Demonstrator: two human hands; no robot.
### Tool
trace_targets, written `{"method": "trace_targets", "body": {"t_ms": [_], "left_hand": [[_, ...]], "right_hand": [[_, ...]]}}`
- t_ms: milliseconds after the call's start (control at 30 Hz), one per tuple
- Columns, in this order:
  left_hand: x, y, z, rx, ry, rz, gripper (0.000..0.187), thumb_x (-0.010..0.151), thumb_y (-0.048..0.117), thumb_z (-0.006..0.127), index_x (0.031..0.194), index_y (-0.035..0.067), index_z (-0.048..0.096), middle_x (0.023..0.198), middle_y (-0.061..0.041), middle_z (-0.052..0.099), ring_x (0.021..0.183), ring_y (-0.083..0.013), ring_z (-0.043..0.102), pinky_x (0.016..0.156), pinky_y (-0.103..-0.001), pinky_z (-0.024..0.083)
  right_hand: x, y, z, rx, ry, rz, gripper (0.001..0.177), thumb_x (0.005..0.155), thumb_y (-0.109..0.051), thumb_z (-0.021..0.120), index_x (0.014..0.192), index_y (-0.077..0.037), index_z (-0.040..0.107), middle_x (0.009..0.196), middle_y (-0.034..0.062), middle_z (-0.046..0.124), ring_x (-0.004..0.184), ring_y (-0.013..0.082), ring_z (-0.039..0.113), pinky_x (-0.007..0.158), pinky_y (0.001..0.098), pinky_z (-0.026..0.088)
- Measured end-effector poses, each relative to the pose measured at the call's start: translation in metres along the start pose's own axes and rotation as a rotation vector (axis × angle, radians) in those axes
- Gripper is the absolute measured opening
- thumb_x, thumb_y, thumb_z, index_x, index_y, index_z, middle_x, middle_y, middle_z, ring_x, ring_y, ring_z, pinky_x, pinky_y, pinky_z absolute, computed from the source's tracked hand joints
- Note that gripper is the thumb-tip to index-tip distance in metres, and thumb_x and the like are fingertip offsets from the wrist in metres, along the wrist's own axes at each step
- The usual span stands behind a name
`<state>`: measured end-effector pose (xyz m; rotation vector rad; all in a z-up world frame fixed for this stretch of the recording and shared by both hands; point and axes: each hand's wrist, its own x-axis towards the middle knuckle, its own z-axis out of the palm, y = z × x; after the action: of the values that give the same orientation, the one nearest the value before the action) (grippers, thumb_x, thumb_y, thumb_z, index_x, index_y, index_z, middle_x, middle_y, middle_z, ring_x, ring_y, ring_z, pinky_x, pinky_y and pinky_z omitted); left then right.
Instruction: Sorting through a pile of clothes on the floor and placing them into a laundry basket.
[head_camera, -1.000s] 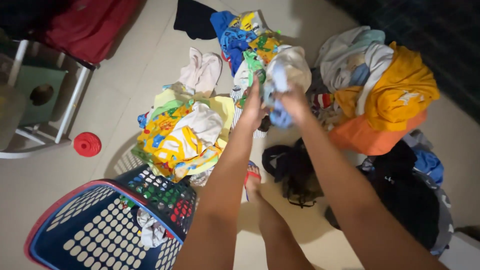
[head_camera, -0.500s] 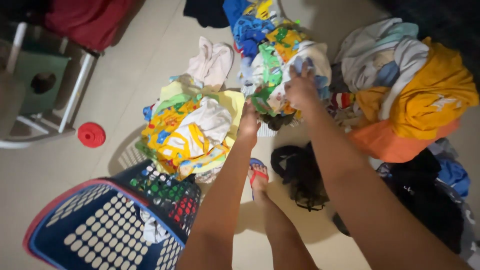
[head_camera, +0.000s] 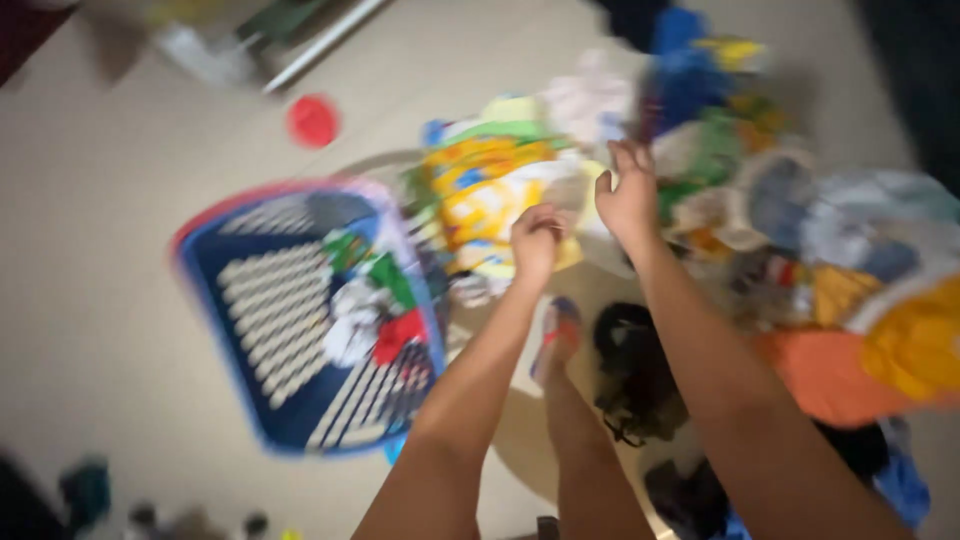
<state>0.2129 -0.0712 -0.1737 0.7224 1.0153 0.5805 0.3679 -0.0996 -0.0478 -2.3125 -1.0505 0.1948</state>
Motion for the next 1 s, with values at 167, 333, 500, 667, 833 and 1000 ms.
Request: {"method": "trace_targets", "body": {"t_ms": [167, 333, 500, 667, 833, 1000], "left_hand": [[-0.064, 0.137, -0.100, 0.352, 0.313, 0.407, 0.020, 0.089, -0.003, 0.050, 0.090, 0.002, 0.070, 0.078, -0.012, 0.070, 0.073, -0.0217, 0.065, 0.072, -0.037, 0.053], [-0.104, 0.157, -0.245, 0.500, 0.515, 0.228, 0.020, 0.087, 0.000, 0.052, 0.087, 0.003, 0.072, 0.076, -0.017, 0.071, 0.070, -0.0276, 0.068, 0.070, -0.039, 0.054], [-0.115, 0.047, -0.397, 0.872, 0.397, -0.186, 0.021, 0.084, 0.017, 0.065, 0.096, 0.002, 0.075, 0.093, -0.024, 0.072, 0.094, -0.0401, 0.071, 0.083, -0.047, 0.055], [-0.111, 0.032, -0.467, 1.144, 0.331, -0.378, 0.035, 0.085, 0.015, 0.068, 0.117, 0.000, 0.066, 0.120, -0.027, 0.064, 0.115, -0.0433, 0.063, 0.097, -0.046, 0.052], [-0.070, 0.033, -0.505, 1.302, 0.401, -0.157, 0.075, 0.069, 0.007, 0.075, 0.139, 0.007, 0.047, 0.140, -0.022, 0.051, 0.128, -0.0424, 0.052, 0.099, -0.044, 0.048], [-0.026, -0.010, -0.529, 1.180, 0.151, -0.394, 0.060, 0.091, 0.021, 0.071, 0.146, 0.009, 0.050, 0.131, -0.021, 0.063, 0.121, -0.0380, 0.064, 0.103, -0.043, 0.051]], "right_hand": [[-0.064, -0.187, 0.074, 0.391, -0.113, -0.072, 0.022, 0.091, 0.001, 0.058, 0.110, -0.002, 0.070, 0.103, 0.0172, 0.069, 0.089, 0.0302, 0.068, 0.076, 0.0385, 0.055], [-0.171, -0.270, 0.166, 0.435, -0.154, -0.140, 0.014, 0.085, 0.005, 0.057, 0.084, -0.004, 0.067, 0.074, 0.0130, 0.065, 0.068, 0.0267, 0.064, 0.065, 0.0383, 0.050], [-0.295, -0.211, 0.325, 0.793, -0.556, 0.578, 0.017, 0.089, -0.001, 0.054, 0.076, -0.005, 0.065, 0.068, 0.0065, 0.064, 0.059, 0.0154, 0.061, 0.053, 0.0316, 0.049], [-0.341, -0.131, 0.435, 0.155, -0.663, 0.631, 0.013, 0.086, -0.010, 0.062, 0.083, -0.006, 0.074, 0.080, 0.0143, 0.070, 0.074, 0.0312, 0.067, 0.066, 0.0447, 0.052], [-0.315, -0.146, 0.439, -0.060, -0.720, 0.462, 0.018, 0.085, -0.021, 0.069, 0.092, -0.008, 0.079, 0.095, 0.0169, 0.075, 0.095, 0.0353, 0.071, 0.084, 0.0441, 0.054], [-0.321, -0.090, 0.475, 0.151, -0.744, 0.387, 0.028, 0.080, -0.006, 0.060, 0.101, -0.008, 0.078, 0.104, 0.0149, 0.079, 0.101, 0.0274, 0.074, 0.091, 0.0364, 0.057]]}}
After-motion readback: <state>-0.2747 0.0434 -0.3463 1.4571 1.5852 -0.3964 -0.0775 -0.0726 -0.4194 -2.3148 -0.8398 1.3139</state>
